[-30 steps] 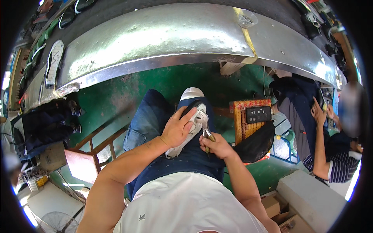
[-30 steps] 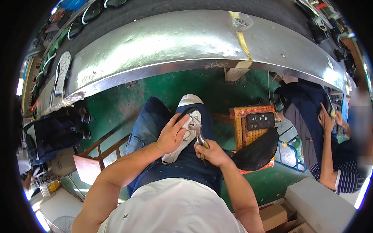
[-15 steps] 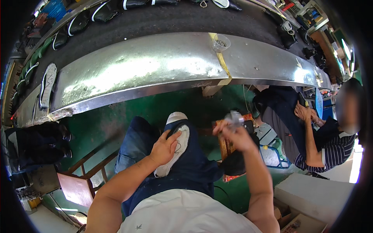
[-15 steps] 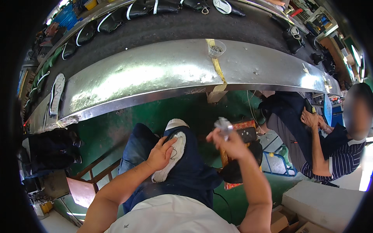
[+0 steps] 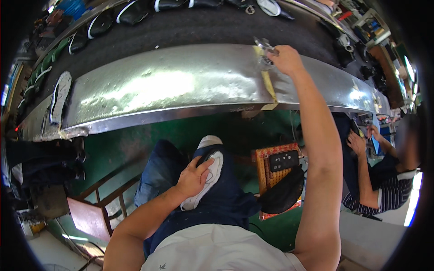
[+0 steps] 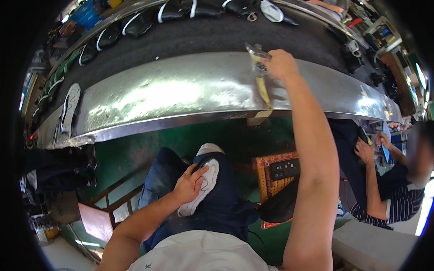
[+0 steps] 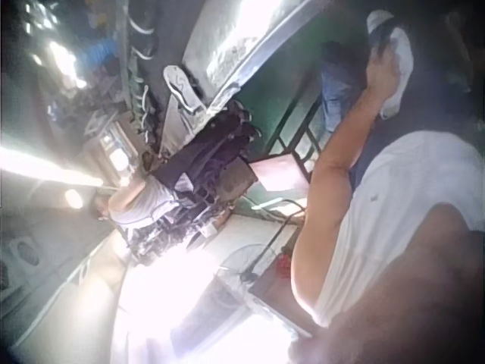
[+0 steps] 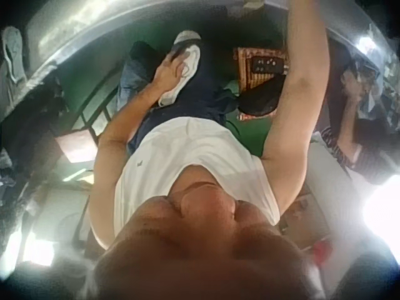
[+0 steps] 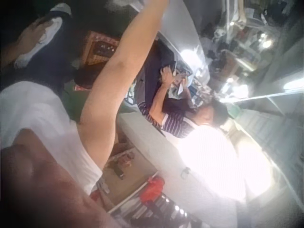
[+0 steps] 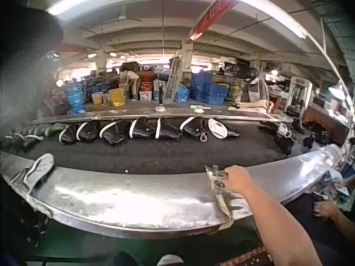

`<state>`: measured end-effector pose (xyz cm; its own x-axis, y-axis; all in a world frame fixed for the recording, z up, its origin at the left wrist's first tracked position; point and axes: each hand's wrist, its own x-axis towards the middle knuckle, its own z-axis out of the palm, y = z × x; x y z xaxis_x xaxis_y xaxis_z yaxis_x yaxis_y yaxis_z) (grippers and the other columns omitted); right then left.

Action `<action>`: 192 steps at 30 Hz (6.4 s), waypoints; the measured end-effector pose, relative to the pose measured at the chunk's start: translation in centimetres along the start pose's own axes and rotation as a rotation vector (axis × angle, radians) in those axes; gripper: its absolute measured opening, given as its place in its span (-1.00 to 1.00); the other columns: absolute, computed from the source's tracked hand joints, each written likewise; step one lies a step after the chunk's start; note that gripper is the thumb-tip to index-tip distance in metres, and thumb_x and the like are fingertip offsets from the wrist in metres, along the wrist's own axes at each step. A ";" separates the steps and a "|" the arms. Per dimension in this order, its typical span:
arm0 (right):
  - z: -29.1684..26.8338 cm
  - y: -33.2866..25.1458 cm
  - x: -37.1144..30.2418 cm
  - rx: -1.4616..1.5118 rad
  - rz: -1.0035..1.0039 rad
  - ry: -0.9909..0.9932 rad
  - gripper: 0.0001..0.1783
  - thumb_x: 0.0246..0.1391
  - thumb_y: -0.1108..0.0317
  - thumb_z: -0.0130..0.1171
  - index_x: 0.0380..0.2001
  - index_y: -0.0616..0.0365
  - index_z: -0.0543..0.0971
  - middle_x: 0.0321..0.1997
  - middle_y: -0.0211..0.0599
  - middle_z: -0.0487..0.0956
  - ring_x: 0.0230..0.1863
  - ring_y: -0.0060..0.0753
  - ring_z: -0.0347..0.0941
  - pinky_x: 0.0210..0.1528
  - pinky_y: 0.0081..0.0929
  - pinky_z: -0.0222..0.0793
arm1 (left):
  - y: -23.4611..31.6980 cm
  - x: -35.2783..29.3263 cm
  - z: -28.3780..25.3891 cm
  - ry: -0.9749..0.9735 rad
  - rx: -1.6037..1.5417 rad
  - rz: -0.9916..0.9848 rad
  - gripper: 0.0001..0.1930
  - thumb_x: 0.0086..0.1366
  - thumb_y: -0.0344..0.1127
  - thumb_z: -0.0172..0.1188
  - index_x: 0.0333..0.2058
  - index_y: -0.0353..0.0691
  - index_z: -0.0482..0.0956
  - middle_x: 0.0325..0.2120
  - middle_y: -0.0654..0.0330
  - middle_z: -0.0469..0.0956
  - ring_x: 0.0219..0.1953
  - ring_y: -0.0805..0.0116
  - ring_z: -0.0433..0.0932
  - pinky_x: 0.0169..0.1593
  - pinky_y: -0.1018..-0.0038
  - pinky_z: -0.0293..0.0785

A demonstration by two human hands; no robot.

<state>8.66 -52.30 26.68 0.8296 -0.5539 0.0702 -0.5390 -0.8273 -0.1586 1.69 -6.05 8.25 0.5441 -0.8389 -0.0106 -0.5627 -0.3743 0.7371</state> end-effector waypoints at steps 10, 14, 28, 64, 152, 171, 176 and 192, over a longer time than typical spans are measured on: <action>0.4 -0.1 -4.4 0.051 -0.119 0.306 -0.65 0.26 0.14 0.19 -0.06 0.18 0.54 -0.20 0.15 0.65 -0.10 0.27 0.57 -0.09 0.01 0.46 | 0.2 0.5 -1.8 -0.010 0.030 -0.008 -0.59 0.44 -0.26 0.09 0.24 0.09 0.48 0.16 -0.27 0.42 0.02 -0.29 0.57 0.09 0.08 0.59; 4.7 -2.6 -19.6 0.507 -0.072 0.041 -0.68 0.27 0.16 0.19 -0.23 0.24 0.47 -0.43 0.09 0.57 -0.33 0.17 0.58 -0.23 -0.06 0.44 | 0.0 0.3 -2.1 -0.079 -0.006 -0.069 -0.58 0.48 -0.18 0.05 0.29 0.14 0.44 0.22 -0.29 0.38 0.13 -0.30 0.52 0.21 0.07 0.49; 14.9 -8.6 -37.7 0.893 0.127 -0.250 -0.79 0.08 0.47 0.30 -0.19 0.23 0.57 -0.37 -0.05 0.59 -0.38 -0.07 0.57 -0.29 -0.27 0.46 | -1.8 4.1 -3.2 -0.453 -0.550 -0.052 -0.69 0.54 -0.24 0.01 0.09 -0.17 0.63 0.03 0.07 0.52 0.13 0.20 0.49 0.23 0.37 0.38; 8.2 -12.5 -33.4 0.673 -0.146 -0.315 -0.37 -0.02 0.48 0.28 0.17 0.27 0.37 0.02 0.09 0.58 0.02 0.13 0.58 0.11 -0.14 0.48 | 0.1 2.7 -1.7 -0.208 -0.762 -0.380 -0.80 0.45 -0.40 0.14 -0.08 -0.28 0.70 -0.18 0.16 0.66 -0.11 0.39 0.58 0.04 0.44 0.48; 12.7 -10.9 -40.1 0.505 -0.051 -0.676 -0.54 0.44 0.01 -0.08 -0.13 0.27 0.50 -0.28 0.21 0.64 -0.17 0.35 0.57 -0.10 0.11 0.44 | -5.3 -6.2 -1.0 -0.296 -0.690 -0.327 0.09 0.28 -0.01 0.32 0.51 -0.24 -0.25 0.49 -0.22 -0.13 0.55 -0.03 -0.13 0.52 0.28 -0.11; 11.4 -14.4 -43.0 0.398 -0.131 -0.657 -0.51 0.44 -0.01 -0.11 -0.19 0.27 0.52 -0.29 0.21 0.65 -0.16 0.29 0.58 -0.10 0.14 0.43 | -4.3 -9.4 -1.1 -0.329 -0.633 -0.306 0.19 0.17 -0.14 0.40 0.53 -0.11 -0.35 0.52 -0.21 -0.29 0.58 -0.02 -0.31 0.54 0.33 -0.23; 14.8 -11.5 -44.8 0.861 0.095 -0.692 -0.51 0.48 0.02 -0.12 -0.18 0.30 0.53 -0.35 -0.06 0.64 -0.31 -0.12 0.61 -0.21 -0.21 0.49 | -0.3 -5.6 -2.3 -0.362 -0.154 -0.455 0.24 0.10 0.05 0.45 0.47 -0.46 -0.21 0.46 -0.27 -0.01 0.51 -0.12 0.04 0.51 0.33 0.04; 13.7 -10.4 -45.7 0.971 0.253 -0.723 -0.50 0.49 0.02 -0.16 -0.19 0.29 0.53 -0.35 -0.20 0.64 -0.38 -0.36 0.61 -0.24 -0.37 0.52 | 1.7 -3.3 -12.6 0.097 -0.656 -0.077 0.16 -0.01 -0.27 0.58 0.45 -0.35 -0.02 0.26 -0.04 0.38 0.32 0.14 0.36 0.38 0.30 0.26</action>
<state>-21.61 -17.08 11.60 0.7744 -0.2540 -0.5795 -0.6199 -0.1216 -0.7752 6.73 1.07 18.08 0.6385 -0.7685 -0.0416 -0.0414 -0.0883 0.9952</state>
